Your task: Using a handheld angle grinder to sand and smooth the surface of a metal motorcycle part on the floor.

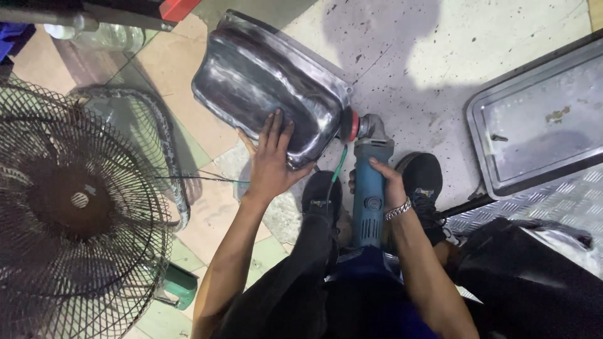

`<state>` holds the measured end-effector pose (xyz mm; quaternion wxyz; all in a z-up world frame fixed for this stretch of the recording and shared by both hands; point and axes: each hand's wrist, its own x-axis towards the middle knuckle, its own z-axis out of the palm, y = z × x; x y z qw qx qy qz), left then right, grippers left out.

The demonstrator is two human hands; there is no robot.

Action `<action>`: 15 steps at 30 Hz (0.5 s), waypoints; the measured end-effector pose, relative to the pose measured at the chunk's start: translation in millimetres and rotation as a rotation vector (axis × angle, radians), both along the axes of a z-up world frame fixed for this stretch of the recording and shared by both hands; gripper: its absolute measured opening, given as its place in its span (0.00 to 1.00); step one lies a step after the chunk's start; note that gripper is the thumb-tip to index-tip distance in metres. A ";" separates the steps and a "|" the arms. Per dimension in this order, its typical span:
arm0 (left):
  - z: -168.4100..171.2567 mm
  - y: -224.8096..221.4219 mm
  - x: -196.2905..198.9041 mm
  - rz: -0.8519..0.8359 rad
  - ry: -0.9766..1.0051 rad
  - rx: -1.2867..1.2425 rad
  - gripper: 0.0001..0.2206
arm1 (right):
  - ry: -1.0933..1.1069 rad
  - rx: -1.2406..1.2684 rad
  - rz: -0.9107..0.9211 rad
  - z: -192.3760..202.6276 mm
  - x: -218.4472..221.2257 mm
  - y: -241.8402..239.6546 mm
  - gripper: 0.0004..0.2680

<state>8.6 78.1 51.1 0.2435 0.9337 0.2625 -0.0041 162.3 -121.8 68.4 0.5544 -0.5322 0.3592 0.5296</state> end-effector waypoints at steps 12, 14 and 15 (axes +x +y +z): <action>18.2 1.7 4.1 0.034 -0.085 -0.108 0.43 | 0.051 0.168 -0.033 -32.3 2.3 -31.7 0.16; 19.4 2.3 5.5 0.029 -0.067 -0.092 0.43 | 0.045 0.193 -0.009 -34.4 6.7 -35.0 0.17; 20.2 1.6 5.7 0.024 -0.049 -0.078 0.43 | 0.040 0.217 0.014 -35.2 8.3 -37.8 0.18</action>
